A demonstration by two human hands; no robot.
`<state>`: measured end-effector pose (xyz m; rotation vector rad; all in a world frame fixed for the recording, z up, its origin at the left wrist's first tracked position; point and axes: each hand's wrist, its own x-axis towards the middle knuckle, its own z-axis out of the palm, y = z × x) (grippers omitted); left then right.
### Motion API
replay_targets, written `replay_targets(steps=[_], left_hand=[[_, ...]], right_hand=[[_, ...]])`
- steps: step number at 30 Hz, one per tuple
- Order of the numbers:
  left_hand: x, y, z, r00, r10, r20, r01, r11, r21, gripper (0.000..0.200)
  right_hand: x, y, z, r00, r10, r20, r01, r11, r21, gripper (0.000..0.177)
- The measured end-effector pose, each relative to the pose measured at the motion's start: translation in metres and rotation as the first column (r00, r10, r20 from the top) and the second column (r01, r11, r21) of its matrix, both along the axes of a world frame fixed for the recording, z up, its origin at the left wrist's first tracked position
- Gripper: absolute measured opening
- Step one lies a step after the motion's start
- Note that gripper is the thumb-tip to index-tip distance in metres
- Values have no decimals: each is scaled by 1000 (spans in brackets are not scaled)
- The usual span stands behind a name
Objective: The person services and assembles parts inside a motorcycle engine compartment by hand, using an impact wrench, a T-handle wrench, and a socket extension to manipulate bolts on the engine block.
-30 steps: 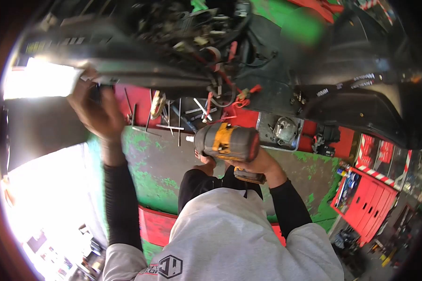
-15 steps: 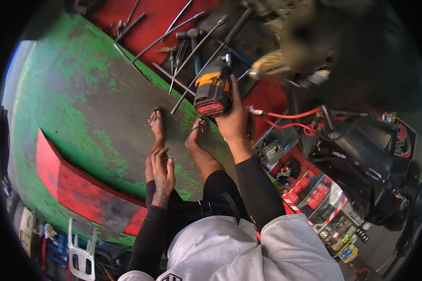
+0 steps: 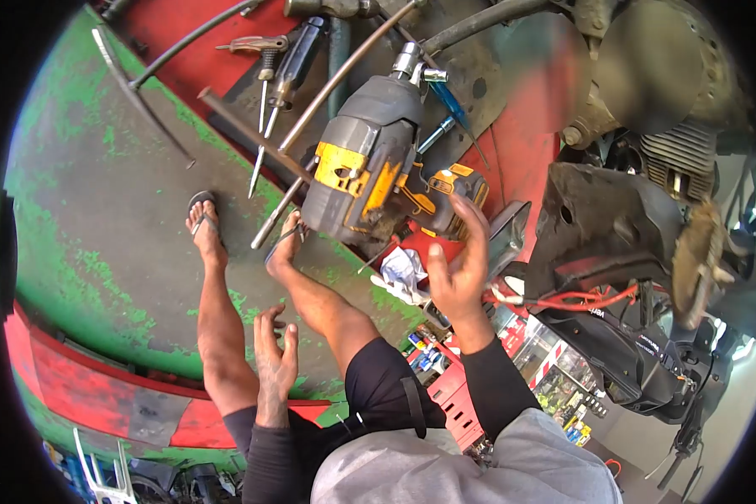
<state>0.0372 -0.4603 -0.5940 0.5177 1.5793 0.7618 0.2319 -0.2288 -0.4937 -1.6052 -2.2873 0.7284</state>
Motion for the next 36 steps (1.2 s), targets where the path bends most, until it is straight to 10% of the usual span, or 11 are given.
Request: replay_targets(steps=[10,30,36], left_hand=[[4,-17,-18,993,-52,105,69,984,-162,31],[-2,54,-16,981,-173,85,185,969,-162,34],[5,62,-20,980,-170,102,176,983,-51,36]], right_hand=[[80,-1,-38,851,-525,-14,524,847,95,43],[132,-8,-68,852,-413,321,432,902,13,59],[164,-31,-77,818,-524,235,562,816,-137,36]])
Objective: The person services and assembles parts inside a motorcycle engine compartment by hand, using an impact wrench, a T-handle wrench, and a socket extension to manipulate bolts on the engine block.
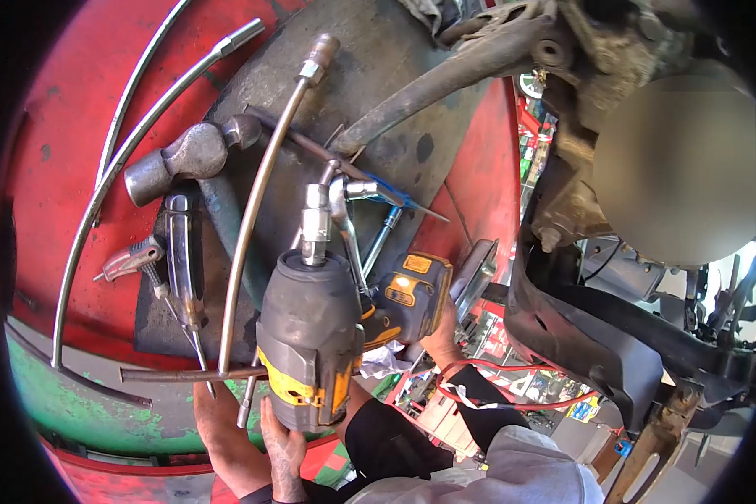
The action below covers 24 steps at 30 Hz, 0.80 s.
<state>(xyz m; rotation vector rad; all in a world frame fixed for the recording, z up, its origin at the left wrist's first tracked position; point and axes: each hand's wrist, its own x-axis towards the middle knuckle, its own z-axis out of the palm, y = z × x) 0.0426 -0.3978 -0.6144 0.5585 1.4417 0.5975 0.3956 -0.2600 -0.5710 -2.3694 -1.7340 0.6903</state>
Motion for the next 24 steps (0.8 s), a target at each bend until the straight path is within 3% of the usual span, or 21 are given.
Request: replay_targets(steps=[2,4,6,7,8,10,11,12,14,16,17,18,20,22,24], left_hand=[[-3,9,0,1000,12,22,-12,1000,23,37],[-9,15,1,979,-82,184,127,960,-249,65],[-3,7,-3,989,-51,141,71,988,-137,65],[-3,8,-2,996,-55,65,59,997,-52,51],[-2,8,-1,999,-50,-17,50,998,34,38],[0,5,-4,996,-59,-73,63,997,49,41],[-4,11,-2,996,-83,24,84,995,-48,51],[-6,16,-1,988,-97,121,113,984,-140,61],[-1,9,-6,993,-67,101,80,988,-130,57],[-3,16,-7,988,-151,-40,154,986,66,42],[-9,29,2,979,-128,158,144,986,-90,43],[-5,19,1,977,-140,162,155,984,-86,43],[13,-15,-13,990,-119,76,121,992,-23,41],[25,-34,-20,988,-131,87,134,990,-31,40],[33,-49,-23,980,-200,21,201,979,-34,38]], right_hand=[[2,-5,-2,998,-55,-34,56,998,23,32],[-7,0,0,1000,-8,-3,8,1000,20,30],[-21,7,9,995,83,49,-84,996,12,30],[-20,3,10,987,132,91,-133,991,5,30],[-17,0,9,994,87,71,-84,996,-34,29],[-12,-7,7,999,-8,43,13,994,-112,28],[-9,-6,4,996,48,75,-42,996,-81,28],[-10,-7,-2,998,-66,-24,65,998,-23,28],[-10,-9,-14,935,-255,-248,284,955,90,29],[-17,1,-4,966,-200,-163,204,979,7,31],[-23,6,2,966,-206,-156,205,979,-19,33],[-30,11,8,966,-211,-149,206,977,-46,35],[-34,18,14,984,139,107,-125,984,-128,36],[-30,18,18,853,442,277,-388,892,-230,37],[-43,23,17,870,405,282,-379,914,-143,36]])
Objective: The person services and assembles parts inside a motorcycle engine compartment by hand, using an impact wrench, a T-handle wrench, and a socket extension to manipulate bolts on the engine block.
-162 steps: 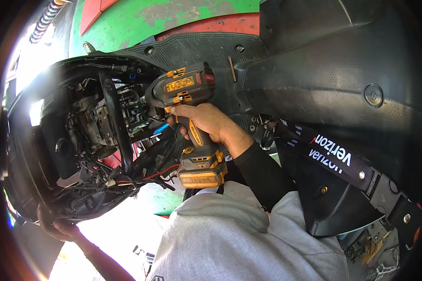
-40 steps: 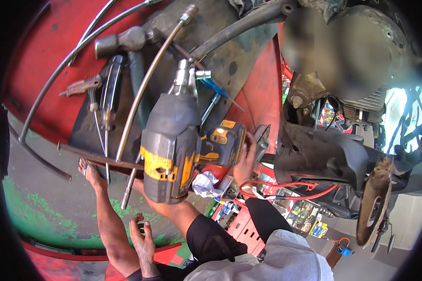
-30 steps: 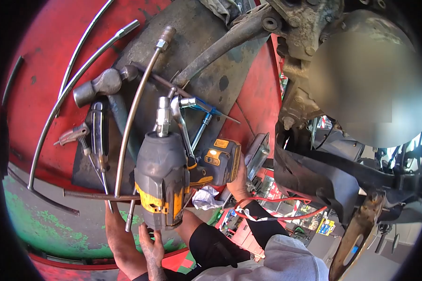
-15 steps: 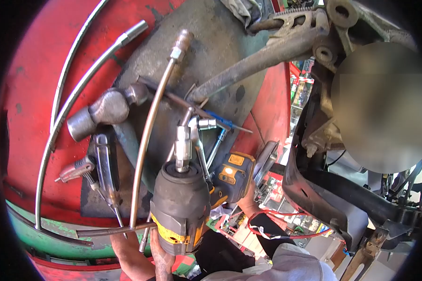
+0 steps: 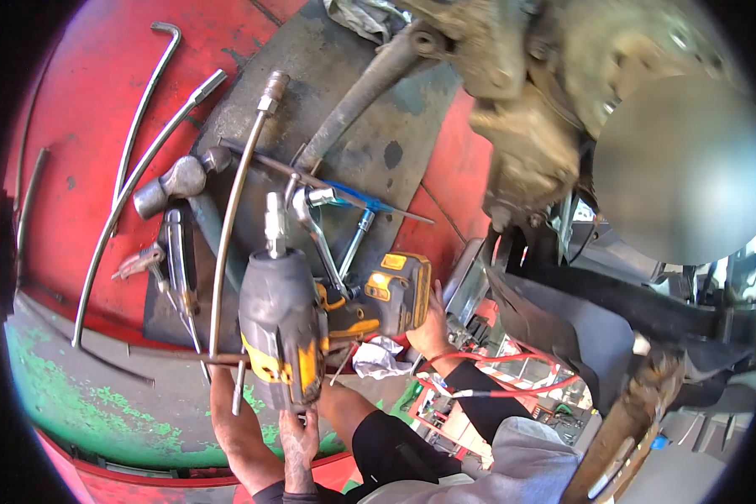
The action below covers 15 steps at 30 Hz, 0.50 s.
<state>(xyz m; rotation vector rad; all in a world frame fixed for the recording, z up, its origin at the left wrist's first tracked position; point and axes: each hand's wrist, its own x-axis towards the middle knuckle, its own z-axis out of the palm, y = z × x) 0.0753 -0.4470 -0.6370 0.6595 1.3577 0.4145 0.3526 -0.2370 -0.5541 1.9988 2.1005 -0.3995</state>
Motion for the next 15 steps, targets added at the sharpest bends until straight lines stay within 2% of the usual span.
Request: replay_targets(steps=[3,4,8,10,12,13,14,15], left_hand=[[7,15,16,998,66,7,-66,997,-25,30],[15,8,16,994,110,15,-110,993,-38,26],[42,-26,12,992,113,-62,-111,993,33,31],[55,-46,12,990,93,-106,-85,993,77,32],[67,-75,6,982,48,-182,-16,985,169,32],[69,-84,12,987,89,-137,-70,989,133,31],[71,-97,13,983,39,-181,-16,991,130,29],[69,-102,26,981,24,-192,0,992,122,28]], right_hand=[[-14,3,3,998,-17,-53,21,997,74,35],[-3,-1,-4,998,68,-16,-66,990,123,34],[15,-2,-8,992,117,-45,-112,988,108,33],[17,-4,-6,989,38,-139,-27,996,80,31],[17,-3,9,980,172,-99,-165,983,83,33],[20,2,5,975,188,121,-187,982,-18,57],[28,-2,11,994,112,7,-112,992,-54,59],[30,-11,15,987,147,-61,-144,988,50,57]])
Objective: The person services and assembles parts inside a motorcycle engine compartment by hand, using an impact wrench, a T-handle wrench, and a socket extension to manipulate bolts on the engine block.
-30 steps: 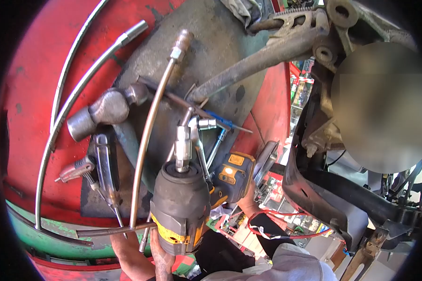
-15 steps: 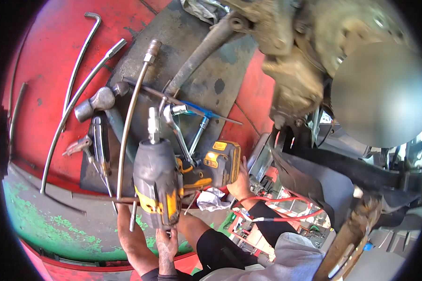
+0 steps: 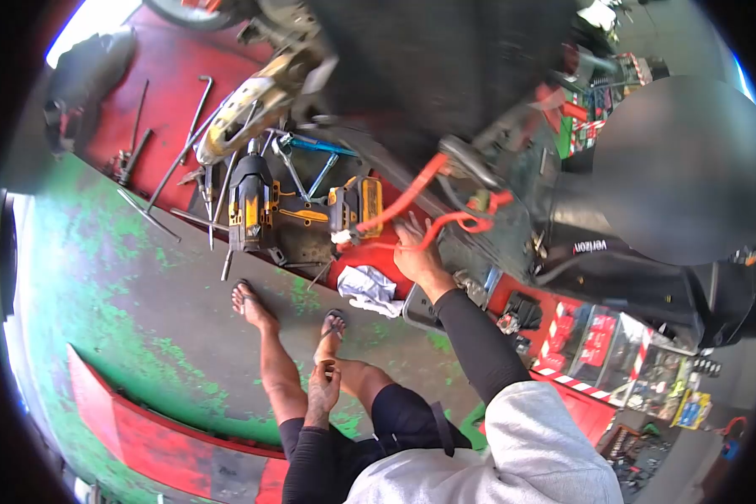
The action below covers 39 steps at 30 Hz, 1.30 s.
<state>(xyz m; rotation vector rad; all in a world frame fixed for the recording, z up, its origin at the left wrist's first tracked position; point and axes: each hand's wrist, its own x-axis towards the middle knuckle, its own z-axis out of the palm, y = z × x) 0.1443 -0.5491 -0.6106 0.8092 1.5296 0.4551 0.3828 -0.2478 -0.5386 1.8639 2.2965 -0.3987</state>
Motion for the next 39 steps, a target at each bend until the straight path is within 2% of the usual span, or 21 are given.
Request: replay_targets(steps=[1,3,6,10,11,13,15,17,18,20,21,23,24,26,27,29,30,32,33,35,39], left_hand=[[-1,-4,11,1000,-17,-6,17,1000,-5,27],[-1,-14,29,999,-19,-29,21,995,97,25],[-10,-12,71,988,-43,-146,94,927,362,21],[-47,-14,116,957,-73,-279,173,920,352,18],[-56,-10,131,975,21,-223,49,951,305,19],[-78,9,152,963,235,-132,-204,955,215,20],[-106,16,148,964,217,-151,-184,961,207,22],[-131,22,130,968,205,-148,-174,964,200,24],[-147,21,121,959,-5,-284,58,982,180,24],[-174,23,112,819,-339,-463,451,879,154,28],[-186,21,113,811,-351,-469,464,874,148,28],[-204,30,114,622,-647,-442,625,750,-217,28],[-212,33,108,583,-676,-450,654,720,-234,29],[-217,45,103,556,-717,-421,714,671,-198,30],[-214,59,100,561,-724,-401,728,663,-177,30],[-199,87,100,511,-753,-414,775,612,-158,31],[-184,102,105,484,-761,-431,794,589,-149,31],[-155,129,106,440,-760,-478,828,549,-111,29],[-139,142,105,413,-767,-491,846,522,-105,29],[-100,162,106,380,-752,-539,899,437,24,28],[-7,172,113,350,-782,-516,935,327,137,28]], right_hand=[[-2,-7,11,997,31,-72,-24,995,99,56],[-4,-29,42,983,-26,-184,49,991,127,55],[6,-92,83,942,-79,-327,110,991,77,46],[43,-196,119,917,-158,-367,138,987,-80,39],[56,-225,124,907,-185,-377,150,981,-121,37],[87,-283,134,885,-349,-310,241,910,-337,33],[130,-345,127,876,-475,-82,328,711,-622,34],[162,-412,123,764,-642,-60,475,624,-621,34],[161,-433,137,756,-652,-68,475,616,-628,34],[161,-456,165,729,-684,35,561,566,-604,36],[165,-481,165,720,-693,31,563,558,-610,36],[165,-528,151,901,-394,-183,268,836,-480,32],[151,-528,166,886,-428,-177,310,831,-462,32],[105,-530,219,497,-859,-124,634,457,-624,30],[95,-542,225,456,-881,-124,666,430,-610,30],[79,-565,225,228,-972,-52,666,195,-720,32],[80,-585,217,197,-978,-65,675,183,-715,32],[90,-650,181,297,-912,-283,630,410,-659,36],[90,-666,180,265,-917,-298,642,399,-655,36],[96,-695,179,-313,-926,-211,646,-45,-762,41],[114,-784,159,-516,-829,-214,633,-200,-748,45]])
